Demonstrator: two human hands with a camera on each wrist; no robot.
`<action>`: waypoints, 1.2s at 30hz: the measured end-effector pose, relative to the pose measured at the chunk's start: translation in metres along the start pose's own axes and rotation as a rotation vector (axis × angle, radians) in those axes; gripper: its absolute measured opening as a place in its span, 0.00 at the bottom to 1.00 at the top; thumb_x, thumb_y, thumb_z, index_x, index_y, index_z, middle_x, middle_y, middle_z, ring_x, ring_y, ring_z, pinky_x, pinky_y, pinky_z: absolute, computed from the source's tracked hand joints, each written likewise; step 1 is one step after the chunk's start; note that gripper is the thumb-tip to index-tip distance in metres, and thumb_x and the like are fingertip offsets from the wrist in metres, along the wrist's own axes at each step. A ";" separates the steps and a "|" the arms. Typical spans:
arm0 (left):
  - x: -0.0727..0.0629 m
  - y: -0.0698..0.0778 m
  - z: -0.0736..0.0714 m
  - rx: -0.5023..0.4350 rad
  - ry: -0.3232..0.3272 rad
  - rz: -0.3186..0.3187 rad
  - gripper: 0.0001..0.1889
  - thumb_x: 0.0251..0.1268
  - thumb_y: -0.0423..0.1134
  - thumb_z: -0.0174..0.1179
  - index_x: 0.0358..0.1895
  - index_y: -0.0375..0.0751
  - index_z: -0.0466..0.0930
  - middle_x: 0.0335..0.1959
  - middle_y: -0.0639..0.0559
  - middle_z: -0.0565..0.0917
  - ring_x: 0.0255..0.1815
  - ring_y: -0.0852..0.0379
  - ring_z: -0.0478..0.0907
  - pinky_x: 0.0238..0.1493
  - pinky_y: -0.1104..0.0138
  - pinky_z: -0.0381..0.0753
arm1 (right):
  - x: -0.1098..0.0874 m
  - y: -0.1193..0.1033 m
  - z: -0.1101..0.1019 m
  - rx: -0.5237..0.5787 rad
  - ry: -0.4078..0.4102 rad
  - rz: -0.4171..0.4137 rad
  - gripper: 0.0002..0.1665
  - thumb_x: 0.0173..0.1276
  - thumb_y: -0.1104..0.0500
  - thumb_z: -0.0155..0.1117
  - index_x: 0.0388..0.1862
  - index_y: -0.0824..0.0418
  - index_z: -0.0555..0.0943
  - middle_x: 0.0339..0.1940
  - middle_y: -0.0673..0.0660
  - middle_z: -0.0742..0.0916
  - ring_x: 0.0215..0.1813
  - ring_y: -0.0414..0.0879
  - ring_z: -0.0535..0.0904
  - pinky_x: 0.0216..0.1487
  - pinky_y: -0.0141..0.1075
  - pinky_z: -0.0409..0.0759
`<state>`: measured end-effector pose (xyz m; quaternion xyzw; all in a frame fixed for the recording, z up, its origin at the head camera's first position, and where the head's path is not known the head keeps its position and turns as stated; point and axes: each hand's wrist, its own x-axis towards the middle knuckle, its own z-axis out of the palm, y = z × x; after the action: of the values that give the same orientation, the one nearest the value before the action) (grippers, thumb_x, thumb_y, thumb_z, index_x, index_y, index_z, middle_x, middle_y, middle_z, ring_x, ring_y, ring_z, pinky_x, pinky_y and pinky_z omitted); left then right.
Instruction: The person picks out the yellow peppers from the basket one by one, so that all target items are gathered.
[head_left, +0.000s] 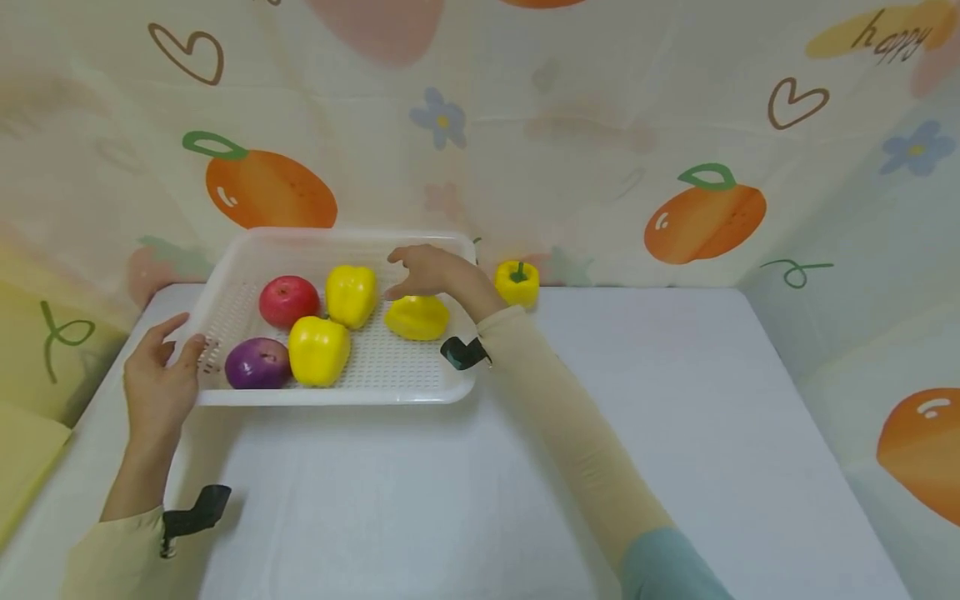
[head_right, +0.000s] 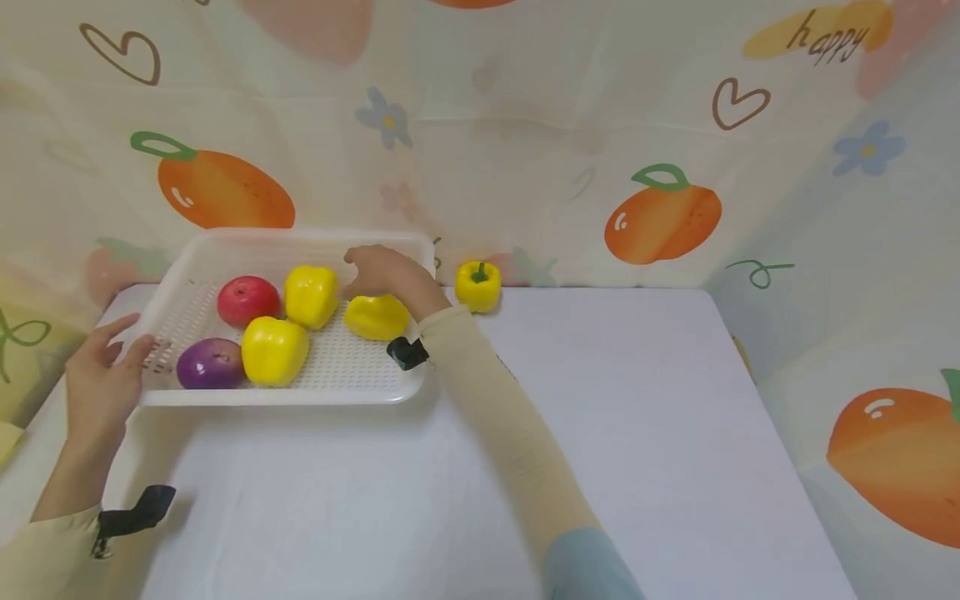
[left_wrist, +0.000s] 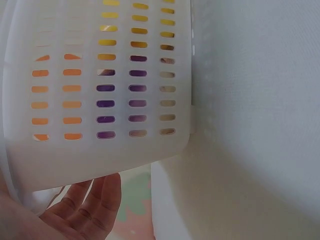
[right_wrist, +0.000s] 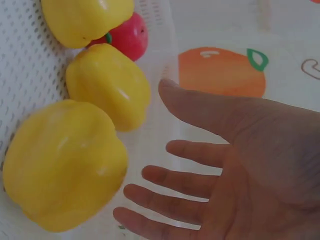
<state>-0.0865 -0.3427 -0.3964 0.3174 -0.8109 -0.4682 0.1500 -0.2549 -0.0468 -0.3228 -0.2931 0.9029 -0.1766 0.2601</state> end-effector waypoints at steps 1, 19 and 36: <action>0.000 0.000 0.000 -0.005 0.000 -0.001 0.24 0.73 0.43 0.53 0.71 0.56 0.69 0.74 0.51 0.64 0.74 0.52 0.58 0.72 0.53 0.57 | 0.001 -0.002 0.002 -0.008 -0.013 0.016 0.42 0.68 0.44 0.64 0.76 0.55 0.61 0.75 0.55 0.69 0.71 0.48 0.65 0.69 0.40 0.64; -0.003 0.002 0.000 -0.011 0.003 -0.026 0.25 0.73 0.44 0.53 0.71 0.56 0.69 0.75 0.50 0.64 0.74 0.51 0.58 0.71 0.53 0.58 | 0.023 -0.021 0.037 -0.332 0.014 0.199 0.50 0.55 0.36 0.73 0.71 0.54 0.68 0.65 0.52 0.78 0.61 0.46 0.73 0.65 0.41 0.68; -0.002 0.003 -0.001 0.028 0.005 -0.032 0.24 0.73 0.45 0.53 0.71 0.58 0.69 0.71 0.48 0.69 0.64 0.58 0.67 0.63 0.64 0.68 | 0.022 -0.014 0.036 -0.182 -0.009 0.018 0.45 0.58 0.49 0.75 0.73 0.52 0.67 0.67 0.49 0.75 0.65 0.44 0.70 0.69 0.39 0.64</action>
<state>-0.0854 -0.3410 -0.3929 0.3337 -0.8118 -0.4582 0.1400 -0.2437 -0.0771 -0.3535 -0.3079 0.9167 -0.0903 0.2380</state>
